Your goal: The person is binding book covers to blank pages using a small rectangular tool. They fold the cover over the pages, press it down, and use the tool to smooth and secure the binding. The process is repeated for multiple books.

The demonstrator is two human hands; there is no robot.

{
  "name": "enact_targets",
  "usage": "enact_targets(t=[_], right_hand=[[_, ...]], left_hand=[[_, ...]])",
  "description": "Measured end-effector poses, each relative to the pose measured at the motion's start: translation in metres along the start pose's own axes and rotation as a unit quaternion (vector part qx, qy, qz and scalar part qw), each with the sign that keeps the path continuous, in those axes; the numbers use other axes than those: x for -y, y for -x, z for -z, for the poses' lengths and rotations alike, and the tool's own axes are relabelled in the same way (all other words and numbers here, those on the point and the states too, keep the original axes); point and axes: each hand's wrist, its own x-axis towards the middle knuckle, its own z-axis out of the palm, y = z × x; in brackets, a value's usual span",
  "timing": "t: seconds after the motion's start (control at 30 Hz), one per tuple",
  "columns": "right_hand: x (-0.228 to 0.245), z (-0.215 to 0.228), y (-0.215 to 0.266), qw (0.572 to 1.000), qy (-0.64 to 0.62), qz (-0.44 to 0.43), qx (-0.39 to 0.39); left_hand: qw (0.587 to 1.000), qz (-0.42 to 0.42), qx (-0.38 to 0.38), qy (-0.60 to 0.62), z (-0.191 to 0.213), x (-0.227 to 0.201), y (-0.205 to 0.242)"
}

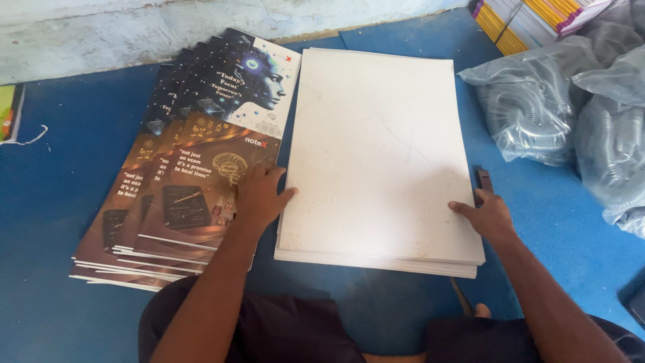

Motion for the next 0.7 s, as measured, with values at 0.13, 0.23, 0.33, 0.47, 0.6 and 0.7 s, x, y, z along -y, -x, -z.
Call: enact_targets(t=[0.13, 0.23, 0.33, 0.47, 0.6, 0.7], right_hand=[[0.006, 0.004, 0.005, 0.999, -0.032, -0.003, -0.005], [0.016, 0.01, 0.013, 1.0, -0.019, 0.005, -0.02], [0.024, 0.015, 0.02, 0.997, -0.01, 0.011, -0.07], [0.028, 0.025, 0.018, 0.988, -0.136, 0.017, -0.065], [0.032, 0.021, 0.02, 0.988, -0.148, -0.023, -0.034], [0.036, 0.022, 0.023, 0.989, -0.141, -0.052, 0.001]], left_hand=[[0.997, 0.008, 0.052, -0.048, -0.005, -0.001, 0.004], [0.996, 0.004, 0.051, -0.068, -0.009, -0.004, 0.005], [0.995, 0.022, 0.067, -0.067, -0.01, -0.006, 0.006], [0.992, 0.047, 0.095, -0.068, -0.012, -0.008, 0.004], [0.995, 0.043, 0.065, -0.064, -0.016, -0.002, 0.005], [0.997, 0.031, 0.04, -0.063, -0.023, 0.003, 0.005]])
